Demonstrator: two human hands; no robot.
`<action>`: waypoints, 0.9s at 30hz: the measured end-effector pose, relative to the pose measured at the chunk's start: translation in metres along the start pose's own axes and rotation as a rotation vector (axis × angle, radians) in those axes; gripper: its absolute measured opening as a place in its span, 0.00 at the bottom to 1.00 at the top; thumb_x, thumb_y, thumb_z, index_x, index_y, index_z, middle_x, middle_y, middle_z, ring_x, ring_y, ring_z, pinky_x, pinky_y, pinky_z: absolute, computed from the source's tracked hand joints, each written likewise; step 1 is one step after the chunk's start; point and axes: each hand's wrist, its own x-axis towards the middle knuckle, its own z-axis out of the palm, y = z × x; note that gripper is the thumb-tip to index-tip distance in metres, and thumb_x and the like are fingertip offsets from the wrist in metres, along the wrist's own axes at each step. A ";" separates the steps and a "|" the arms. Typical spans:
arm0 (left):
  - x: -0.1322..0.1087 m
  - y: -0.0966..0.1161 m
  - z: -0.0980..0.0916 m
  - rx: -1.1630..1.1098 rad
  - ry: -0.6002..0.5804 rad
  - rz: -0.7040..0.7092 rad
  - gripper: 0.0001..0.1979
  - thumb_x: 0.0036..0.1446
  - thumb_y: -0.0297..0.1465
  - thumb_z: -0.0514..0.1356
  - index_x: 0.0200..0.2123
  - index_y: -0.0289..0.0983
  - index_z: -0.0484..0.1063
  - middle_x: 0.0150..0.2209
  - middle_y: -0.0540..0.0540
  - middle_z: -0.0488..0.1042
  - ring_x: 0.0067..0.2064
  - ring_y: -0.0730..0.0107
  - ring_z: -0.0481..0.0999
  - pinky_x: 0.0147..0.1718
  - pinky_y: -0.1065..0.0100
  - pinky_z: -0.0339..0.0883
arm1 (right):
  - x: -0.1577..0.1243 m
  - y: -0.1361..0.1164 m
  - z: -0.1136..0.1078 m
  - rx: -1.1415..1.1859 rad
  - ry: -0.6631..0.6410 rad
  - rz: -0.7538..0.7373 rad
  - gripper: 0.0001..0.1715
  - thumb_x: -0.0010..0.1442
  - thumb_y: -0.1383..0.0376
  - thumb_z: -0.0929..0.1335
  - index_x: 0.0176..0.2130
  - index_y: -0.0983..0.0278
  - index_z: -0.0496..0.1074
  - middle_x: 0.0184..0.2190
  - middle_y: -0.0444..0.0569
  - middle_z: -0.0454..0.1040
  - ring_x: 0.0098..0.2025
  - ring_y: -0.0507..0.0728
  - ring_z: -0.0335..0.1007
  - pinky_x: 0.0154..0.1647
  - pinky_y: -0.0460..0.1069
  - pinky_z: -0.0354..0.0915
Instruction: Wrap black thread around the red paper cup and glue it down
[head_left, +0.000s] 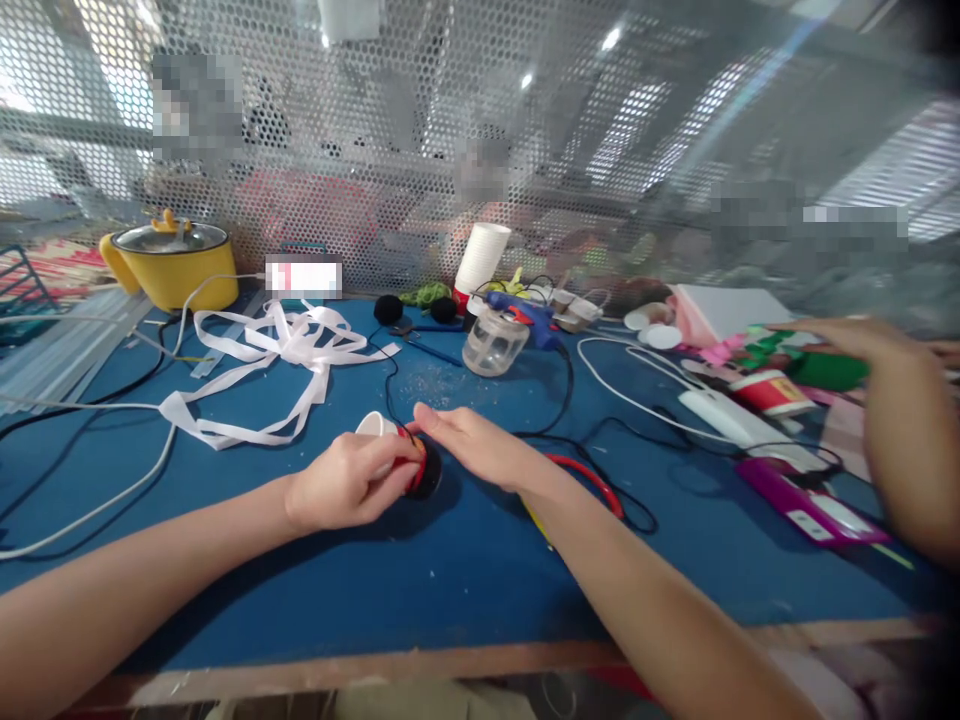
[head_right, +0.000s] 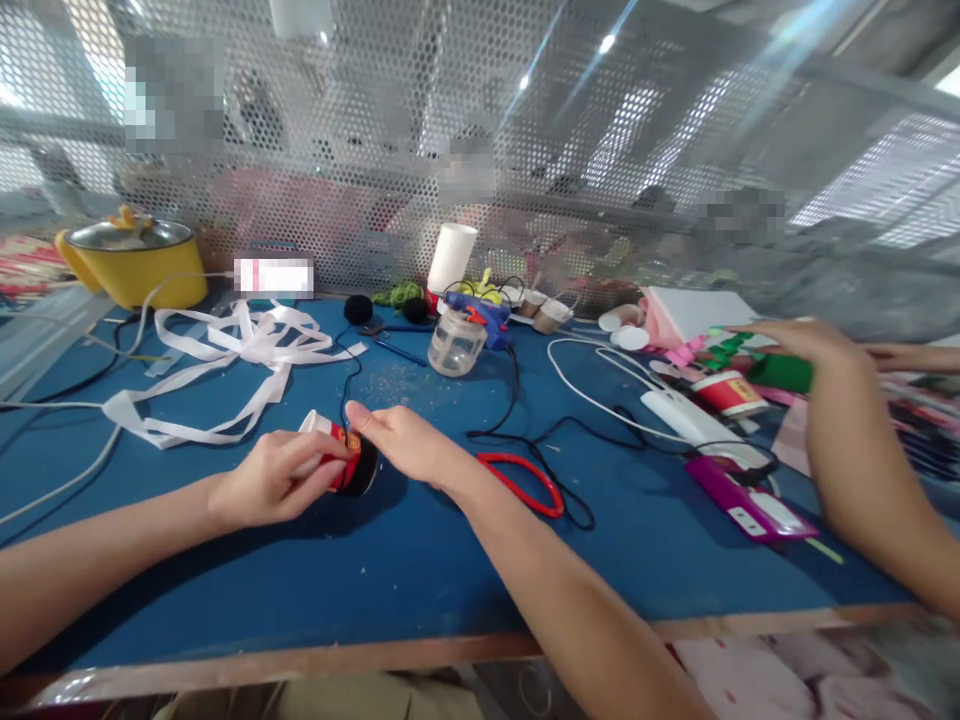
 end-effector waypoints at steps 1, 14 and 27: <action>-0.001 0.001 0.000 0.012 -0.025 0.034 0.07 0.58 0.27 0.51 0.36 0.36 0.67 0.25 0.48 0.75 0.24 0.75 0.72 0.25 0.75 0.65 | 0.002 0.001 0.005 0.082 -0.049 0.000 0.35 0.56 0.41 0.57 0.22 0.65 0.70 0.20 0.45 0.71 0.25 0.52 0.66 0.29 0.48 0.60; 0.004 0.005 0.000 -0.200 -0.017 -0.401 0.08 0.58 0.31 0.52 0.35 0.34 0.69 0.25 0.50 0.73 0.24 0.77 0.69 0.25 0.76 0.63 | -0.001 0.012 0.009 0.616 0.324 -0.098 0.08 0.47 0.58 0.72 0.27 0.60 0.78 0.27 0.43 0.76 0.30 0.50 0.67 0.32 0.46 0.61; 0.012 0.003 0.003 -0.468 0.024 -0.766 0.13 0.53 0.39 0.55 0.30 0.33 0.67 0.25 0.48 0.70 0.24 0.77 0.66 0.24 0.74 0.61 | -0.010 0.011 0.004 0.326 0.563 -0.216 0.12 0.51 0.55 0.70 0.25 0.61 0.75 0.23 0.44 0.72 0.27 0.51 0.63 0.28 0.46 0.61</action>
